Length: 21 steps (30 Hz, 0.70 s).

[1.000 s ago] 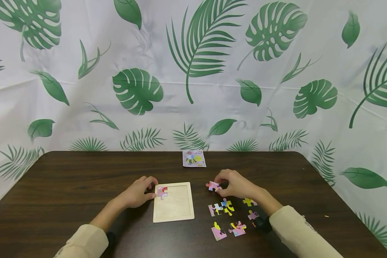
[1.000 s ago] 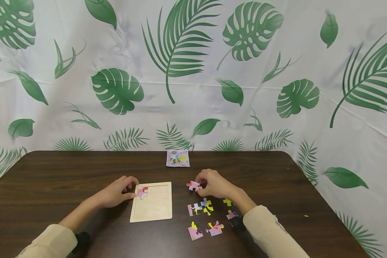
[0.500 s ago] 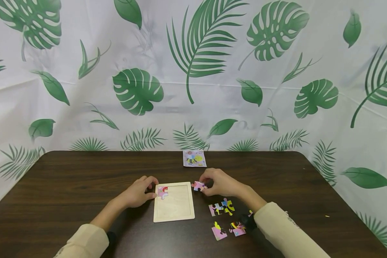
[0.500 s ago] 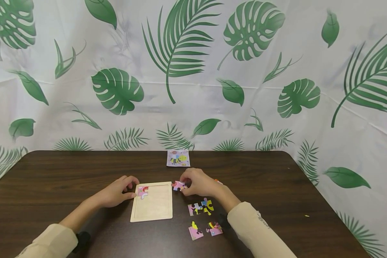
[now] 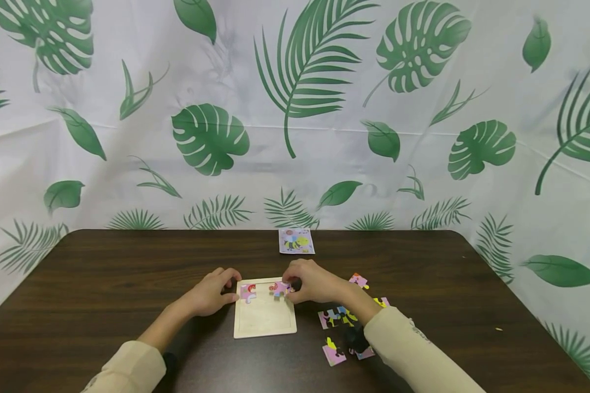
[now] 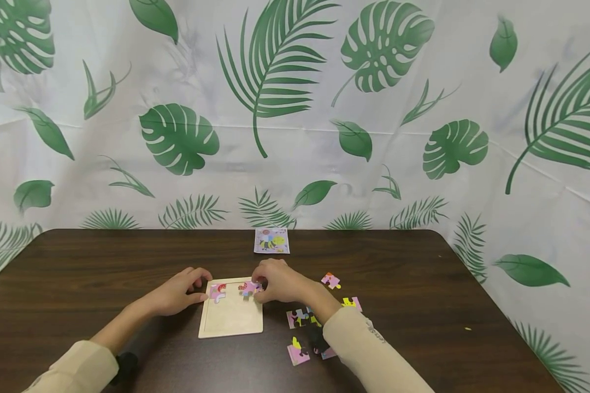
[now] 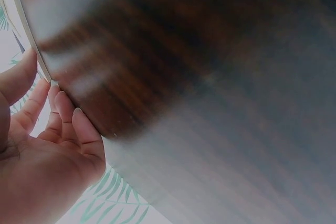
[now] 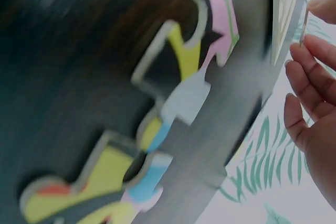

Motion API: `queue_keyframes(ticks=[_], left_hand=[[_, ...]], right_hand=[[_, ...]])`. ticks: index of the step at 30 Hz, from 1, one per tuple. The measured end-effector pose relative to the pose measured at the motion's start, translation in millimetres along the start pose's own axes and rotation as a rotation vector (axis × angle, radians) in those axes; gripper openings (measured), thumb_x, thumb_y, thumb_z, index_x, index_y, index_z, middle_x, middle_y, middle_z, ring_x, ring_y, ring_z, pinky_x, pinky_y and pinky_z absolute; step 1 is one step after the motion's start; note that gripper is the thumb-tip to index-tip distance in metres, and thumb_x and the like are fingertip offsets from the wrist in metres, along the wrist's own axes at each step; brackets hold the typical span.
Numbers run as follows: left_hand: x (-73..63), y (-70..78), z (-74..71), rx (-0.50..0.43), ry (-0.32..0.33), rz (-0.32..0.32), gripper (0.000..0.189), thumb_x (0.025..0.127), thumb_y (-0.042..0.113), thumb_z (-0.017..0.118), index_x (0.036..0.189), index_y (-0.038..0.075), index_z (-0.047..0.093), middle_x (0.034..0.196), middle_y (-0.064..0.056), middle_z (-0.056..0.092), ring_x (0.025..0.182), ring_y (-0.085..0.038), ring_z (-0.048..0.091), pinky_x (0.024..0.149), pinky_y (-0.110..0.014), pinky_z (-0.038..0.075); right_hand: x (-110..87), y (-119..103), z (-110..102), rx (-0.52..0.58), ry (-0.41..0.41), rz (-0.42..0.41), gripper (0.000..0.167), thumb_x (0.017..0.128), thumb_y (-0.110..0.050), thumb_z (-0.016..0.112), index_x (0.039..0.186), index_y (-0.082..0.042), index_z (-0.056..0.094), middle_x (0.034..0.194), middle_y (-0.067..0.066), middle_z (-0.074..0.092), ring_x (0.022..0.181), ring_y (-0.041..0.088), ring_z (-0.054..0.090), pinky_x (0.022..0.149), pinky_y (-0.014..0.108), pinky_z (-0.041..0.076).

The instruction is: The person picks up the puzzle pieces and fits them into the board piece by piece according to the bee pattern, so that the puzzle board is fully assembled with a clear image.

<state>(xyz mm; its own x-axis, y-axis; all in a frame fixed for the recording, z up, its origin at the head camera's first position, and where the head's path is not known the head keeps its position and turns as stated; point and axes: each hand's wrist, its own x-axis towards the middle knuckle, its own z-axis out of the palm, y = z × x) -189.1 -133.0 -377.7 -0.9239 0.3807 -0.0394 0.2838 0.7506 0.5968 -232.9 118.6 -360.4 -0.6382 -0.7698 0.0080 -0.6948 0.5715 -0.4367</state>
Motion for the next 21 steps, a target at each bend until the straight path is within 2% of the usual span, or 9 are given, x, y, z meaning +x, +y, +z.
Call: queue_keyframes(ticks=[8, 21], left_hand=[[0.6, 0.0, 0.0, -0.004, -0.006, -0.008, 0.028, 0.084, 0.012, 0.066, 0.108, 0.008, 0.052, 0.09, -0.006, 0.046, 0.084, -0.024, 0.045, 0.072, -0.042, 0.038], [-2.5, 3.6, 2.6, -0.005, -0.003, -0.009, 0.028, 0.084, 0.012, 0.066, 0.108, 0.008, 0.051, 0.09, -0.007, 0.045, 0.083, -0.024, 0.044, 0.072, -0.042, 0.039]], right_hand=[[12.4, -10, 9, -0.067, -0.018, 0.015, 0.027, 0.075, -0.019, 0.072, 0.098, -0.006, 0.066, 0.092, -0.001, 0.057, 0.088, 0.014, 0.049, 0.08, 0.03, 0.038], [23.9, -21, 19, -0.153, -0.018, 0.012, 0.024, 0.074, -0.019, 0.072, 0.095, -0.008, 0.067, 0.091, -0.003, 0.057, 0.088, 0.012, 0.049, 0.076, 0.027, 0.032]])
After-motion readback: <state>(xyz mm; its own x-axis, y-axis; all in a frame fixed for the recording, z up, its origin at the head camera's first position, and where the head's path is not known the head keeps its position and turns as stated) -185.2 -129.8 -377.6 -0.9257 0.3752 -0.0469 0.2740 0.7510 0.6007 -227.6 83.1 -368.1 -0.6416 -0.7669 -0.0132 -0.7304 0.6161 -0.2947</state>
